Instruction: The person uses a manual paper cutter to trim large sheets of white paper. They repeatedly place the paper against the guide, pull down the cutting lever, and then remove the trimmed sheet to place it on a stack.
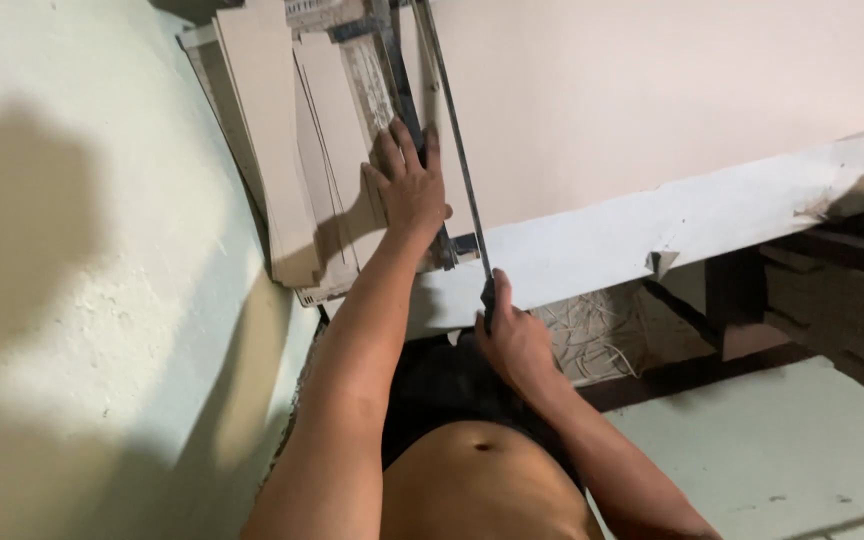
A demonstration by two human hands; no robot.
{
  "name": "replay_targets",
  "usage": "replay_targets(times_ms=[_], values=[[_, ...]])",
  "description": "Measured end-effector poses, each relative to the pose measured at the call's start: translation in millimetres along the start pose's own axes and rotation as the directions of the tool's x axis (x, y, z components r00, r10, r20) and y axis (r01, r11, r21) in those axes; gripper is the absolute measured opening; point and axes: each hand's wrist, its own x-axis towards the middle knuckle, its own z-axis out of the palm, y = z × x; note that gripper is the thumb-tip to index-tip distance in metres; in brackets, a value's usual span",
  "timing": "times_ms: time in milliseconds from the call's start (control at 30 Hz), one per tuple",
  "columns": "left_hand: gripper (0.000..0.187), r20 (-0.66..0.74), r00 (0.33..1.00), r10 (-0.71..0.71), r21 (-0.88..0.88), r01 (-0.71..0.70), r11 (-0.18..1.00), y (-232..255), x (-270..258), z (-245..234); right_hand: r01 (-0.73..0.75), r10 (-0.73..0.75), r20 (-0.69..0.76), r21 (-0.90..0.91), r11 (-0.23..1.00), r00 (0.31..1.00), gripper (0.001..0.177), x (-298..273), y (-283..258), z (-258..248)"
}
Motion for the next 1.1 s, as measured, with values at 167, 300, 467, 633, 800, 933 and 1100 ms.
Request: replay_targets(times_ms=[167, 300, 467, 633, 800, 933, 1100], values=[[0.12, 0.031, 1.0, 0.0, -0.01, 0.0, 1.0, -2.1, 0.1, 4.3, 0.067, -0.063, -0.055, 0.081, 0.994, 0.997, 0.077, 63.9, 53.5, 98.2], [0.104, -0.094, 0.992, 0.09, 0.036, -0.087, 0.996, -0.3, -15.3, -7.1, 0.045, -0.053, 0.008, 0.404, 0.914, 0.999, 0.092, -11.4, 15.7, -26.9], [0.037, -0.083, 0.805, 0.588, 0.552, -0.454, 0.699, -19.9, 18.9, 75.9, -0.165, 0.162, 0.062, 0.619, 0.768, 0.985, 0.068, 11.1, 47.3, -57.5], [0.032, -0.033, 0.559, 0.829, 0.544, -0.685, 0.484, -33.7, 8.5, 85.2, -0.061, 0.389, 0.137, 0.978, -0.201, 0.911, 0.088, 168.0, 148.3, 33.9], [0.009, -0.012, 0.697, 0.717, 0.506, -0.615, 0.605, -88.6, -6.7, 25.2, -0.077, 0.269, 0.18, 0.932, -0.353, 0.946, 0.023, 153.4, 184.8, 24.0], [0.011, 0.011, 0.758, 0.652, 0.46, -0.583, 0.67, -86.3, -14.4, 0.5, -0.099, 0.301, 0.21, 0.934, -0.344, 0.93, 0.03, 145.4, 154.8, 40.1], [0.107, -0.085, 0.986, 0.144, 0.029, -0.142, 0.989, -23.5, 0.8, -12.4, -0.057, 0.225, 0.124, 0.958, -0.28, 0.966, 0.016, 186.1, 145.6, 57.7]])
